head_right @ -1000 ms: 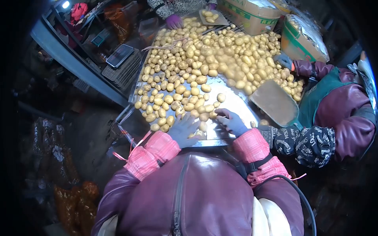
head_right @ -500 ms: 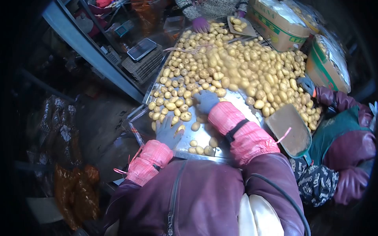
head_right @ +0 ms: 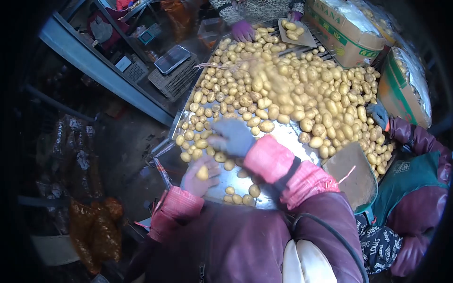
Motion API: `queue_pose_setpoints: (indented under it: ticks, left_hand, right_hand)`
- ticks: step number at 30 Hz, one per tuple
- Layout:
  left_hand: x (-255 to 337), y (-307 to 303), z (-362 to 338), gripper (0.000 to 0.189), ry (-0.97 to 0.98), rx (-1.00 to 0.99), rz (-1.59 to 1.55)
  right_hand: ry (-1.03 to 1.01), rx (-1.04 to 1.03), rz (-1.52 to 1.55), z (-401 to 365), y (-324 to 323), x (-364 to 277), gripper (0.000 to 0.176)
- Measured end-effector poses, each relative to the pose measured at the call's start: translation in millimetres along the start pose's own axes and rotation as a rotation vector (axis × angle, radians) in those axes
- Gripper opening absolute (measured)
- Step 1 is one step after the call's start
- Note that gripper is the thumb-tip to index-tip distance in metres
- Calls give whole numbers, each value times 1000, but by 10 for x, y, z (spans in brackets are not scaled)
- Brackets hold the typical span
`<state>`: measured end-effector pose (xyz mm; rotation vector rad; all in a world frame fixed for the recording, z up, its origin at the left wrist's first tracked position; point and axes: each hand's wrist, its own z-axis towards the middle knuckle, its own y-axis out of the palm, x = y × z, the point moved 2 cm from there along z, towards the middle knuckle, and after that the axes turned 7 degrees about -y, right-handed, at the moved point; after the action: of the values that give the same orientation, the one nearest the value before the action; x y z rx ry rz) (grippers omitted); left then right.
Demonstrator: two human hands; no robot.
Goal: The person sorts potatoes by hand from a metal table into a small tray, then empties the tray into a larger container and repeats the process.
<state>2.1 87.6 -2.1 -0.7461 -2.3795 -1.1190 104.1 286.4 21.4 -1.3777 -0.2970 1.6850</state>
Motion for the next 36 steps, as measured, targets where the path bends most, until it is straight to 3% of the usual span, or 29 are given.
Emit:
queue_pose_setpoints:
  ticks: [2, 4, 5, 9, 12, 15, 18, 19, 22, 24, 26, 29, 32, 34, 36]
  left_hand:
    - [-75, -131, 62, 38, 14, 44, 246]
    - [-22, 13, 17, 34, -14, 64, 318]
    - [-41, 9, 29, 33, -12, 33, 377]
    - [-150, -39, 106, 32, -61, -45, 453]
    - [-211, -88, 162, 33, -109, -14, 506]
    - [-266, -143, 190, 32, -156, -19, 522]
    - [-270, -145, 194, 33, -166, -48, 538]
    - [-273, -139, 182, 34, -169, -57, 549]
    - [-255, -116, 180, 34, -115, -82, 573]
    - [-258, -144, 212, 34, -108, -119, 578]
    - [-246, -144, 194, 34, -111, -136, 575]
    - [-140, -40, 146, 34, -64, -138, 631]
    - [-107, -1, 57, 34, -28, -85, 654]
    - [-106, 6, -8, 35, -152, 24, 431]
    - [-143, -262, 146, 33, 569, -230, 1061]
  right_hand:
    - [14, 150, -444, 214, -178, 357, 48]
    - [137, -61, -646, 394, -224, 750, 50]
    - [188, -188, -662, 423, -147, 953, 53]
    - [70, -93, -867, 299, 128, 1016, 54]
    - [-14, -93, -889, 41, 237, 737, 52]
    - [-119, -115, -750, -158, 352, 428, 37]
    - [-6, -353, -359, -157, 237, 254, 35]
    - [-44, -156, -202, -96, 169, 347, 34]
    - [-61, 212, -519, 213, -345, 597, 36]
    - [31, 312, -746, 323, -471, 1046, 34]
    - [11, 156, -870, 307, -425, 1325, 37]
    - [111, 19, -699, 130, -170, 1262, 42]
    - [152, 96, -413, -104, 1, 1202, 37]
    - [244, 120, -257, -140, -228, 945, 35]
    - [322, 224, -210, -146, -564, 648, 33]
